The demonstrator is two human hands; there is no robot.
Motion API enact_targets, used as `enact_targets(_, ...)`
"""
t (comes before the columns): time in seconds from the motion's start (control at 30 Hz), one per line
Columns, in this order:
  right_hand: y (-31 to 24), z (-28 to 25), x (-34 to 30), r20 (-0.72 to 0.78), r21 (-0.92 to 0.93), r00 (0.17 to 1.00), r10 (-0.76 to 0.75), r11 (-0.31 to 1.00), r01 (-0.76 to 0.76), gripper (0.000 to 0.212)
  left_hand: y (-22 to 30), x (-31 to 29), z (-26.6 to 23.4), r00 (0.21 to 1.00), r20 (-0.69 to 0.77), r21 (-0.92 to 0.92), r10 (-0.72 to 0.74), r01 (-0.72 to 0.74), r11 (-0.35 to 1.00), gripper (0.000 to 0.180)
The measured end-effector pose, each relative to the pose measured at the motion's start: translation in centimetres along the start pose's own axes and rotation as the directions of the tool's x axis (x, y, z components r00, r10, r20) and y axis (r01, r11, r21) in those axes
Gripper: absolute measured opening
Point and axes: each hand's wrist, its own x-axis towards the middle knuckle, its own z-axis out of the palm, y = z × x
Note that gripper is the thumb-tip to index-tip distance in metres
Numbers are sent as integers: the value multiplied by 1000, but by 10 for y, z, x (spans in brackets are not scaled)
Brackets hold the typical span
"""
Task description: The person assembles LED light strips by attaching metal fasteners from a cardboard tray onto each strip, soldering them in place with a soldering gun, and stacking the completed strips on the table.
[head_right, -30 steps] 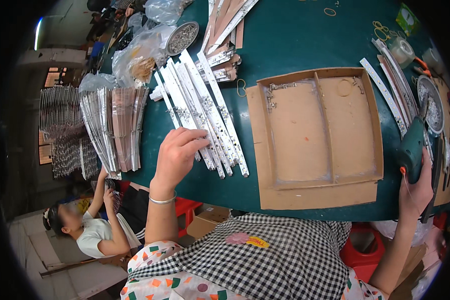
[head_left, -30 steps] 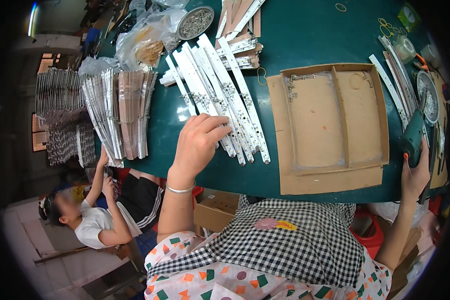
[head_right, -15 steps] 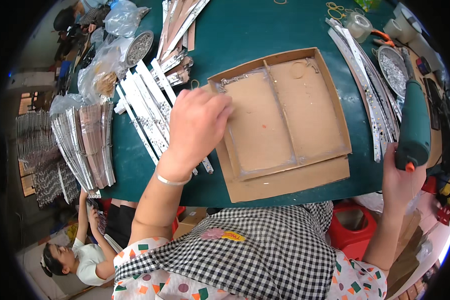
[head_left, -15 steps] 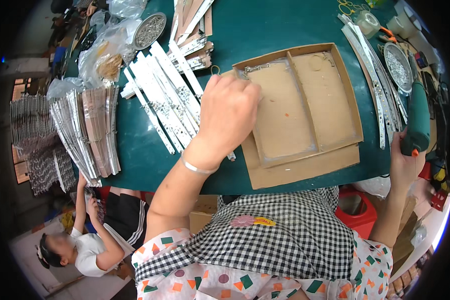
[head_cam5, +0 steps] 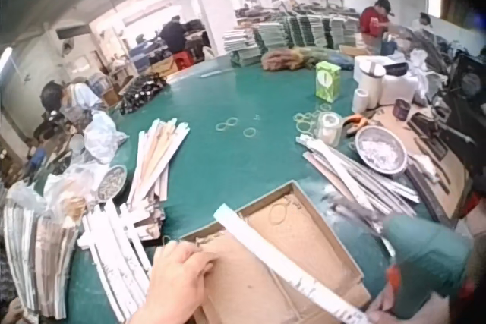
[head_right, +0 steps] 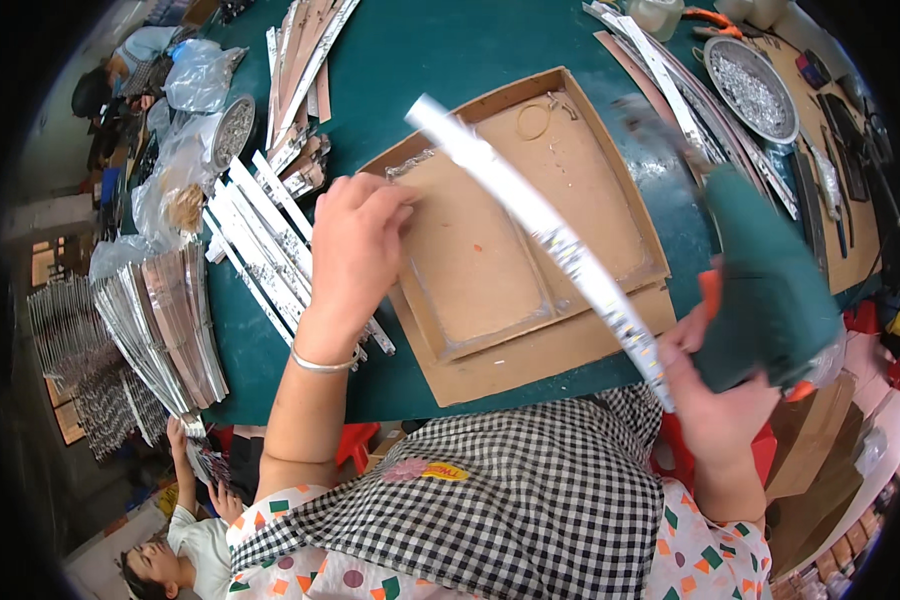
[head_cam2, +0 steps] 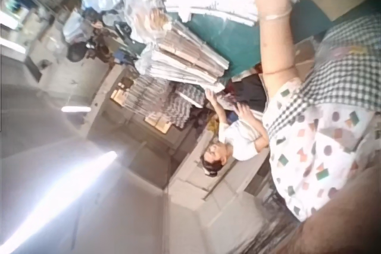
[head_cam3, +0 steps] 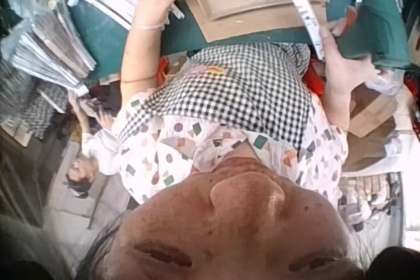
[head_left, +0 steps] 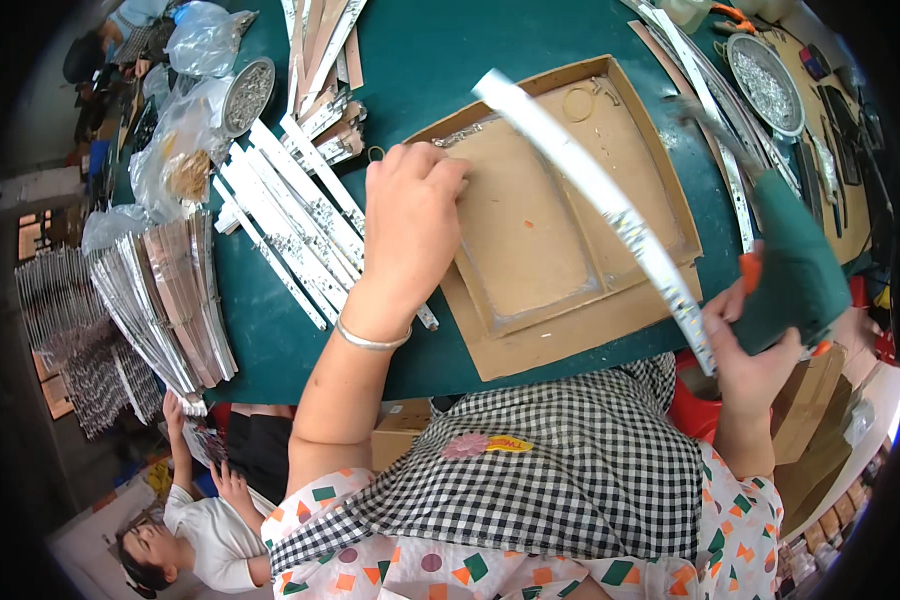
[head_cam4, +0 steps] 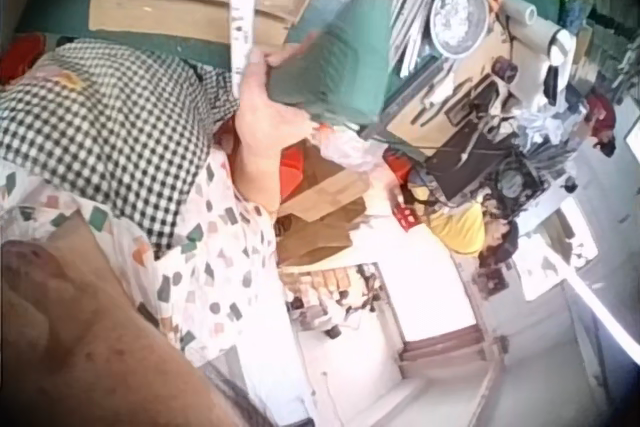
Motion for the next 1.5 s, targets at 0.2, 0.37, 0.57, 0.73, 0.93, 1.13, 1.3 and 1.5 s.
enact_targets(0.2,-1,14,-16,249,-94,948,201,979,-182,31,20,-12,-24,974,16,-323,-228,221,920,15)
enact_targets(0.37,13,17,-29,326,-61,943,61,997,-44,26,44,-21,-16,929,197,-609,-312,366,704,14)
enact_targets(0.57,10,8,-18,433,-281,901,-31,945,168,23,47,-28,-6,885,329,-662,-330,466,587,14)
enact_targets(0.73,16,11,-20,194,-26,979,54,998,-50,21,54,-24,-5,898,324,-625,-298,440,645,11)
enact_targets(0.93,11,6,-15,210,0,974,85,996,-87,22,57,-23,-3,926,269,-523,-266,372,767,10)
enact_targets(1.13,13,4,-15,212,-70,975,65,996,-51,25,58,-26,0,930,262,-505,-259,361,784,10)
enact_targets(1.3,17,7,-16,174,-12,983,58,998,-57,26,59,-26,3,964,196,-463,-178,251,850,9)
enact_targets(1.5,10,2,-13,218,-68,961,173,984,-162,22,41,-15,0,978,110,-393,-178,207,896,9)
